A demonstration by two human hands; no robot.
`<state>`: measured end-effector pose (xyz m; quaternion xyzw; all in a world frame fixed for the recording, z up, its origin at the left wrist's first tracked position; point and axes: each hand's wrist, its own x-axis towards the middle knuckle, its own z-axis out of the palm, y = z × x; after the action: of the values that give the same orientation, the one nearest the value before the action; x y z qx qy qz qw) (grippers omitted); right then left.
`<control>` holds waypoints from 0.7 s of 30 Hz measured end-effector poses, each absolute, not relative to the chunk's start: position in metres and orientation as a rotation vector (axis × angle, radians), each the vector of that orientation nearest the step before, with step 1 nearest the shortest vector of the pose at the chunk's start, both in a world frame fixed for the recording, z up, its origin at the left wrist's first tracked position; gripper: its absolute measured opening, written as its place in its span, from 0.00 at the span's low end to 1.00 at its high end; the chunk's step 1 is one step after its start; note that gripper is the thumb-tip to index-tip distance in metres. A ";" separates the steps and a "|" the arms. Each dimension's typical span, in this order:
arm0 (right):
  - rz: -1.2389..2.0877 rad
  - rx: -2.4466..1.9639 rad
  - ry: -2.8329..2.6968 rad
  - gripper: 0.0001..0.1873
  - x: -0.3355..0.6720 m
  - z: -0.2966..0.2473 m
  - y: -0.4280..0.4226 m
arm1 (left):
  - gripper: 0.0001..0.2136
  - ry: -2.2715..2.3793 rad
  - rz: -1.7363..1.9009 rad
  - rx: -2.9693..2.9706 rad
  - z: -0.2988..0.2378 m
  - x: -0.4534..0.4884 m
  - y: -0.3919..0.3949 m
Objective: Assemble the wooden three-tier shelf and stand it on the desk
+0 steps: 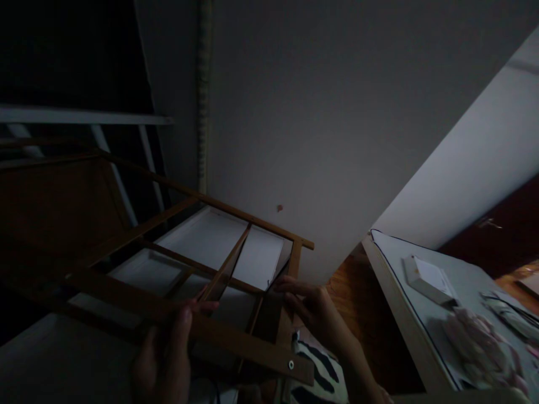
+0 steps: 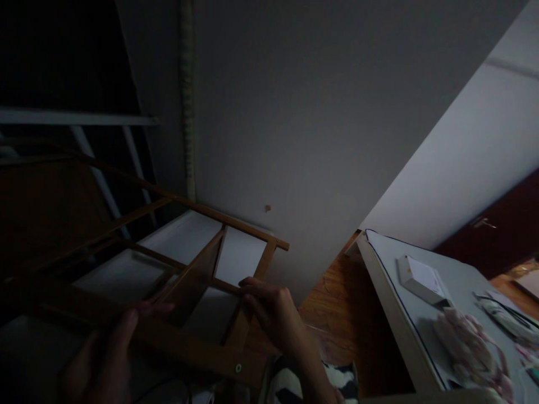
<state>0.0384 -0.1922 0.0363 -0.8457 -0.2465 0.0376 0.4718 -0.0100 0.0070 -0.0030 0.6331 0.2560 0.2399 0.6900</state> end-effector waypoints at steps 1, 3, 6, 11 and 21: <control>0.085 -2.069 -0.607 0.14 0.039 0.036 -0.192 | 0.21 0.571 0.532 1.426 -0.004 -0.010 0.007; 0.070 -2.072 -0.605 0.14 0.039 0.035 -0.192 | 0.20 0.549 0.541 1.428 -0.006 -0.010 0.009; 0.073 -2.088 -0.602 0.14 0.039 0.035 -0.192 | 0.18 0.499 0.550 1.394 -0.011 -0.009 0.011; 0.077 -2.099 -0.611 0.15 0.039 0.037 -0.192 | 0.18 0.512 0.512 1.368 -0.017 -0.007 0.013; 0.086 -2.125 -0.575 0.17 0.040 0.031 -0.194 | 0.19 0.515 0.562 1.368 -0.013 -0.008 0.008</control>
<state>0.0404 -0.1944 0.0310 -0.8604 -0.2329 0.0347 0.4520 -0.0076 0.0079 -0.0127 0.6161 0.2318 0.2534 0.7089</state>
